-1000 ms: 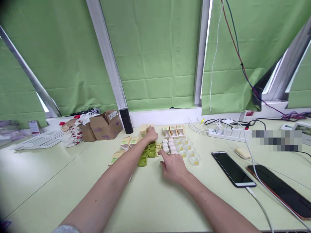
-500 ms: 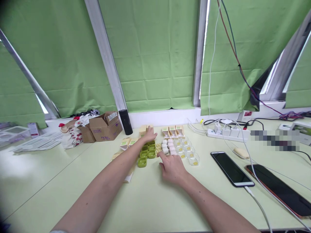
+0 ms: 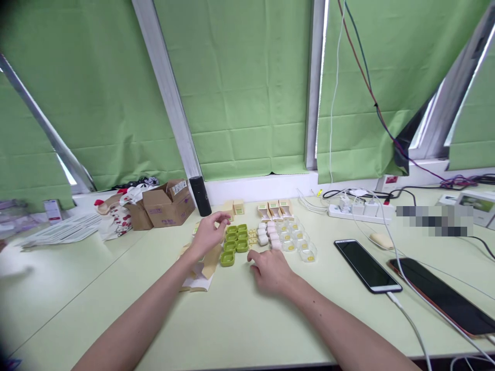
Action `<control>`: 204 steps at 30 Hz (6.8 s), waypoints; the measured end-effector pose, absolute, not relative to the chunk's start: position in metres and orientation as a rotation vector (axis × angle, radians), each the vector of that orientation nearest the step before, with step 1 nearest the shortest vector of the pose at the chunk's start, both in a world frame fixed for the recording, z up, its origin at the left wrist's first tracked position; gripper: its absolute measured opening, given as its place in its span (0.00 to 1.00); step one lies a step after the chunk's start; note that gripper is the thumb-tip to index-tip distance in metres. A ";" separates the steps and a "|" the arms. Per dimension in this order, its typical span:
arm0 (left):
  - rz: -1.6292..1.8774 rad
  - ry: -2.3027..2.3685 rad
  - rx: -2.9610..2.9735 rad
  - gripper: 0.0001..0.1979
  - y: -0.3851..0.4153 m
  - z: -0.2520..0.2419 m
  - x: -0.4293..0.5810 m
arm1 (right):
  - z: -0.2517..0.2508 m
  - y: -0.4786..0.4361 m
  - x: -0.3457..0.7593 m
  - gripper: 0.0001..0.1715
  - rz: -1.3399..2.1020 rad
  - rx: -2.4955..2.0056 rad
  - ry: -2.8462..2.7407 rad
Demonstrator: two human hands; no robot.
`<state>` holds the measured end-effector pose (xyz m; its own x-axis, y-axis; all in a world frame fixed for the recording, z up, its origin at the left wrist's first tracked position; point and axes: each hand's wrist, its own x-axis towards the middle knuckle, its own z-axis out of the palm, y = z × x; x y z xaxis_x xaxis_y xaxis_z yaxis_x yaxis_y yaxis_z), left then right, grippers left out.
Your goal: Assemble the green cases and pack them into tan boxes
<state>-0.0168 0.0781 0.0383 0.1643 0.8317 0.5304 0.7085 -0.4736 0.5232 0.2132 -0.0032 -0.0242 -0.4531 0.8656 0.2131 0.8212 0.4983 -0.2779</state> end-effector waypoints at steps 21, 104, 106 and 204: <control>-0.010 1.655 2.863 0.04 0.021 0.020 -0.036 | -0.026 -0.004 0.214 0.12 0.240 -1.351 -2.486; 1.457 0.899 2.356 0.16 0.015 -0.014 0.006 | -0.036 0.003 0.215 0.23 0.476 -0.825 -1.691; 1.445 0.925 2.334 0.15 0.014 -0.014 0.007 | -0.036 0.003 0.215 0.23 0.475 -0.827 -1.697; 1.453 0.697 1.319 0.33 0.037 -0.022 0.008 | -0.044 0.013 0.211 0.18 -0.027 -1.160 -2.387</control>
<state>0.0085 0.0371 -0.0219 0.1082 0.9241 0.3664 -0.2922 -0.3228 0.9002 0.2107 0.0132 -0.0442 -0.5236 0.7357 0.4297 0.7452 0.6399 -0.1875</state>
